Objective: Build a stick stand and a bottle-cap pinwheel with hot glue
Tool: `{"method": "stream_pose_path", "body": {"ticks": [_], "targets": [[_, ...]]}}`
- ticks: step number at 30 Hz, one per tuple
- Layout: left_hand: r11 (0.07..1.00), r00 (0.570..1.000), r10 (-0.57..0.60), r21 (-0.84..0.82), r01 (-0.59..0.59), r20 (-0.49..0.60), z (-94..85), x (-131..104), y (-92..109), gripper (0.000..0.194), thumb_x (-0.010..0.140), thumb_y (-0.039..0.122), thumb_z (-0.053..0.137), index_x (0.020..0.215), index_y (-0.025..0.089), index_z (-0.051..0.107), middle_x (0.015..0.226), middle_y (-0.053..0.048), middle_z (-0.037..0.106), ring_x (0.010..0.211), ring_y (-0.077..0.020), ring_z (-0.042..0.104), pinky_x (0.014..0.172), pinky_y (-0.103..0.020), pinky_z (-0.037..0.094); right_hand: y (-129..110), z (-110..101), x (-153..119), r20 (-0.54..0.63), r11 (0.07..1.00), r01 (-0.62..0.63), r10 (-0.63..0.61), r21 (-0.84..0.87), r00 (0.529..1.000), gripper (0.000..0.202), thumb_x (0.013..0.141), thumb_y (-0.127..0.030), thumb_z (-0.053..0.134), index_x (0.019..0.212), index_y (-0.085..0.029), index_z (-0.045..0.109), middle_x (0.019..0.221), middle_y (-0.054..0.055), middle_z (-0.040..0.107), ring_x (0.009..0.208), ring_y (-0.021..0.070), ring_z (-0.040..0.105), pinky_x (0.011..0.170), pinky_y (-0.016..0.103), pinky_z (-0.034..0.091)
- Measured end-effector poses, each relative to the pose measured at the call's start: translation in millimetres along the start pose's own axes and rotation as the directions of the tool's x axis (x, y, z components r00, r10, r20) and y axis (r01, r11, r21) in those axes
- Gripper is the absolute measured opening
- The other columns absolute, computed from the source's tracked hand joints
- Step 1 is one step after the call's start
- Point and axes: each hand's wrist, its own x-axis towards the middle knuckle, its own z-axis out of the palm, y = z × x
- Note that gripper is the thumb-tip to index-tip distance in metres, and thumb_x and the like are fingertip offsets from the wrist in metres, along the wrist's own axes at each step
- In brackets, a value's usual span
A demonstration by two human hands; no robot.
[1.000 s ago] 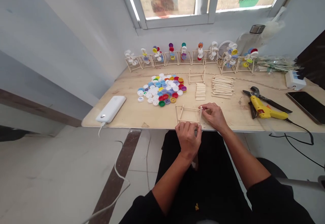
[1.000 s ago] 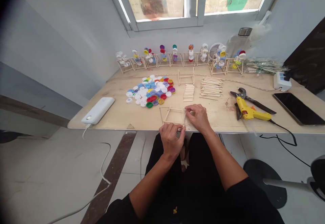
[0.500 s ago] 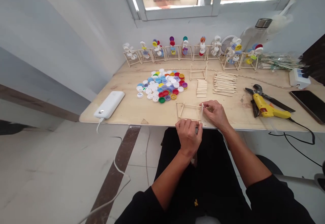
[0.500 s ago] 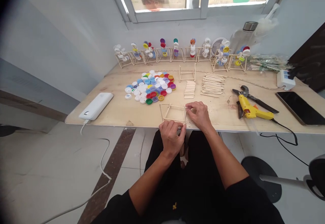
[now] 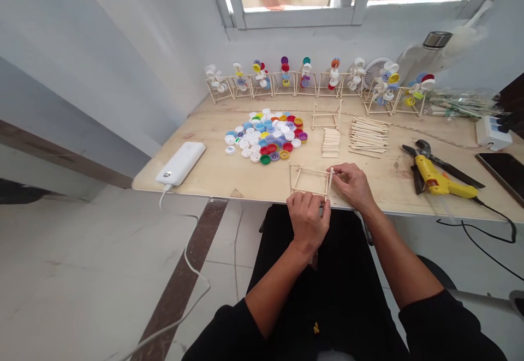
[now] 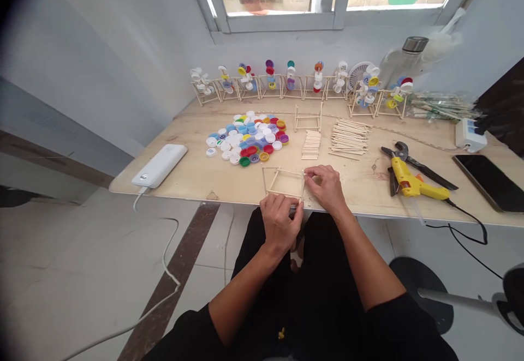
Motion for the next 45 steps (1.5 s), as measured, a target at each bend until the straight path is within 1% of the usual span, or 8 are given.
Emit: {"method": "stream_pose_path", "body": {"ticks": [17,23,27,34,37,40,42,45], "targets": [[1.0,1.0,0.006,-0.004,-0.006,-0.011,-1.3,1,0,0.011,0.08,0.024,0.057,0.069,0.02,0.057,0.07,-0.003,0.059,0.072,-0.0192,0.049,0.074,-0.036,0.032,-3,0,0,0.001,1.0,-0.023,0.023,0.02,1.0,0.016,0.077,-0.027,0.054,0.085,-0.023,0.068,0.082,0.004,0.069,0.083,0.0219,0.058,0.081,0.038,0.043],[1.0,1.0,0.015,-0.005,-0.015,-0.018,-2.5,1,1,0.01,0.08,0.023,0.058,0.071,0.02,0.057,0.07,-0.003,0.06,0.072,-0.0193,0.05,0.074,-0.036,0.033,-7,-4,-1,-0.073,0.997,-0.048,0.053,0.066,0.996,0.023,0.072,-0.017,0.049,0.087,-0.023,0.067,0.081,0.003,0.068,0.083,0.0207,0.059,0.082,0.036,0.044],[1.0,1.0,0.015,-0.005,-0.015,-0.021,-2.8,1,1,0.01,0.079,0.023,0.059,0.069,0.02,0.057,0.069,-0.003,0.059,0.072,-0.0193,0.05,0.073,-0.036,0.033,-5,-14,-4,-0.179,0.992,-0.098,0.112,0.082,0.978,0.025,0.073,-0.018,0.047,0.089,-0.022,0.066,0.081,0.003,0.067,0.084,0.0206,0.059,0.083,0.038,0.045],[1.0,1.0,0.023,-0.021,-0.023,-0.017,-3.9,2,0,0.01,0.079,0.021,0.059,0.069,0.021,0.057,0.068,-0.002,0.06,0.072,-0.0192,0.05,0.074,-0.036,0.033,6,-51,-25,-0.41,0.976,-0.19,0.215,0.103,0.887,0.022,0.077,-0.026,0.051,0.09,-0.02,0.067,0.083,0.006,0.068,0.078,0.0201,0.062,0.08,0.039,0.048],[0.999,0.999,0.039,-0.014,-0.039,-0.025,-4.7,3,0,0.011,0.079,0.022,0.058,0.069,0.021,0.057,0.067,-0.002,0.059,0.07,-0.0191,0.05,0.073,-0.035,0.032,19,-77,-38,-0.496,0.975,-0.219,0.203,0.027,0.844,0.022,0.078,-0.027,0.052,0.092,-0.019,0.067,0.085,0.006,0.068,0.081,0.0207,0.063,0.081,0.04,0.048],[0.999,0.998,0.053,-0.012,-0.053,-0.027,-4.9,4,0,0.011,0.08,0.022,0.058,0.069,0.021,0.057,0.066,-0.002,0.059,0.069,-0.019,0.05,0.071,-0.035,0.032,37,-108,-51,-0.586,0.962,-0.247,0.135,-0.115,0.799,0.022,0.079,-0.028,0.051,0.091,-0.019,0.067,0.088,0.007,0.067,0.086,0.0223,0.062,0.083,0.041,0.047],[0.998,0.998,0.058,-0.014,-0.058,-0.026,-4.8,4,-1,0.011,0.08,0.022,0.058,0.069,0.021,0.057,0.066,-0.002,0.059,0.068,-0.0191,0.049,0.071,-0.035,0.032,52,-129,-60,-0.595,0.929,-0.27,0.072,-0.251,0.8,0.023,0.079,-0.027,0.049,0.091,-0.02,0.067,0.088,0.007,0.067,0.087,0.0229,0.061,0.083,0.041,0.047],[0.998,0.998,0.063,-0.015,-0.064,-0.027,-4.9,5,-1,0.011,0.08,0.022,0.058,0.069,0.021,0.057,0.066,-0.002,0.059,0.068,-0.0192,0.049,0.07,-0.035,0.031,75,-156,-73,-0.549,0.846,-0.287,-0.009,-0.449,0.835,0.025,0.079,-0.024,0.045,0.092,-0.021,0.066,0.091,0.008,0.067,0.089,0.024,0.059,0.084,0.042,0.045]]}}
